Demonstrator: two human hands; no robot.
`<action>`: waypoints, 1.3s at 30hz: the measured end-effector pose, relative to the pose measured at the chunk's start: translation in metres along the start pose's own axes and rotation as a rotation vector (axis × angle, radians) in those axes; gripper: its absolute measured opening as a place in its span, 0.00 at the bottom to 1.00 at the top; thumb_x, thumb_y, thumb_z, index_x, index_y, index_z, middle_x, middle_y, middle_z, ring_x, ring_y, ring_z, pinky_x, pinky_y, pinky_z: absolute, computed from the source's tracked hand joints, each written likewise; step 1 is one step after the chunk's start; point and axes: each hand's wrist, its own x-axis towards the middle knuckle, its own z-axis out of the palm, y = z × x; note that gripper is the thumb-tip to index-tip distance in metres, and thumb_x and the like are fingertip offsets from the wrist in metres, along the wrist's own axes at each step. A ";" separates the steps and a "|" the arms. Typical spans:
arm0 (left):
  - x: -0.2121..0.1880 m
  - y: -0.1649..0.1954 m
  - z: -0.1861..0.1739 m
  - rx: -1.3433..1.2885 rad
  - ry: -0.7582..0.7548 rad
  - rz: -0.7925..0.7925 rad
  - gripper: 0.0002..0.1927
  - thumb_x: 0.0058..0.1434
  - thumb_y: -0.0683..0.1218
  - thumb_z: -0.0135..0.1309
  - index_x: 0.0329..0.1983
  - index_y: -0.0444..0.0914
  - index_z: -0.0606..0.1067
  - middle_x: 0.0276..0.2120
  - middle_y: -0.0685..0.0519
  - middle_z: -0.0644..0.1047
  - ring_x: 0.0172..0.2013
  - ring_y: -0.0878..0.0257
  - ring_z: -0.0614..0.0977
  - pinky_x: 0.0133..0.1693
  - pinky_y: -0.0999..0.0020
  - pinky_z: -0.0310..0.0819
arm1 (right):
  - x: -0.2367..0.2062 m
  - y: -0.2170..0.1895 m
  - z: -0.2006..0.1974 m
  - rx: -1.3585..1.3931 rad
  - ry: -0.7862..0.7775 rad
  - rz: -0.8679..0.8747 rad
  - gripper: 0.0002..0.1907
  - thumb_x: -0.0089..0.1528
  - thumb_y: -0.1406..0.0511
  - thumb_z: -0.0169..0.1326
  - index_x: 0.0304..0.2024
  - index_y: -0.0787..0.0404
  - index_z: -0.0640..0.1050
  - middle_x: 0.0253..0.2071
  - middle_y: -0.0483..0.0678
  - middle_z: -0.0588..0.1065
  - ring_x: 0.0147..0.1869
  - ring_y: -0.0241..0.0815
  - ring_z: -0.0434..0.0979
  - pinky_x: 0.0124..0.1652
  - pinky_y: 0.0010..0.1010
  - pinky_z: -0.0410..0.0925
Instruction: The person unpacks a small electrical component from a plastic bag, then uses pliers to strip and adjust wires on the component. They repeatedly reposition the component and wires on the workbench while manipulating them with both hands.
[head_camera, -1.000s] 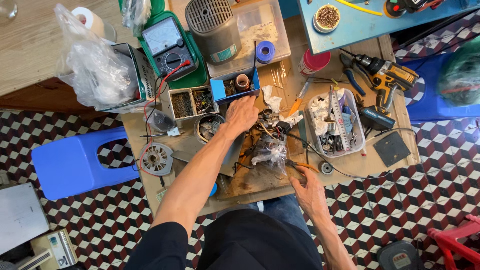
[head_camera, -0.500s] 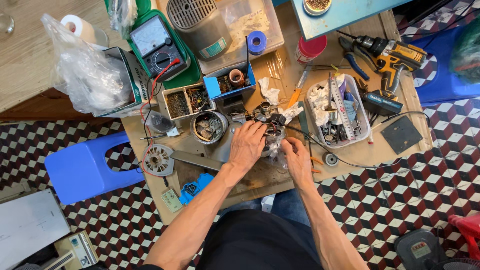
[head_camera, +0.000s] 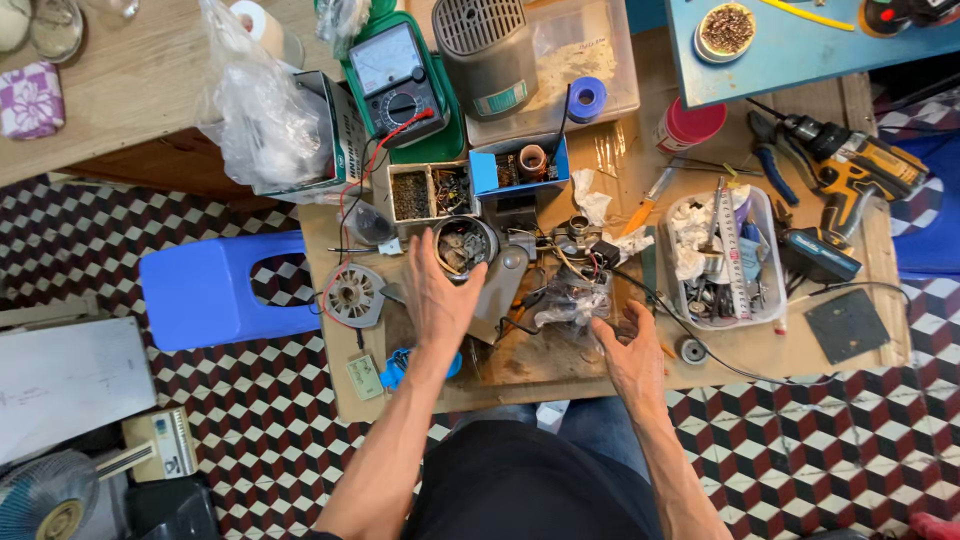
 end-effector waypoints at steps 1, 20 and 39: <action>0.012 -0.004 -0.001 -0.032 -0.030 -0.085 0.56 0.48 0.55 0.72 0.73 0.36 0.54 0.70 0.32 0.55 0.68 0.37 0.59 0.64 0.45 0.57 | -0.002 0.004 -0.005 0.017 0.011 0.016 0.39 0.58 0.54 0.62 0.65 0.69 0.67 0.60 0.61 0.73 0.61 0.51 0.76 0.56 0.38 0.68; -0.041 0.028 0.042 -0.207 -0.294 0.048 0.25 0.67 0.54 0.53 0.62 0.36 0.72 0.63 0.41 0.73 0.59 0.49 0.79 0.58 0.58 0.76 | 0.071 0.016 0.018 0.538 -0.180 0.263 0.31 0.65 0.47 0.55 0.56 0.66 0.77 0.46 0.47 0.76 0.45 0.38 0.72 0.43 0.29 0.63; -0.045 0.070 0.119 -0.560 -0.445 -0.421 0.44 0.53 0.63 0.59 0.67 0.36 0.64 0.56 0.41 0.76 0.55 0.50 0.78 0.56 0.58 0.70 | 0.066 0.034 0.031 0.750 -0.225 0.441 0.27 0.66 0.50 0.57 0.56 0.64 0.75 0.44 0.44 0.70 0.46 0.34 0.67 0.45 0.28 0.62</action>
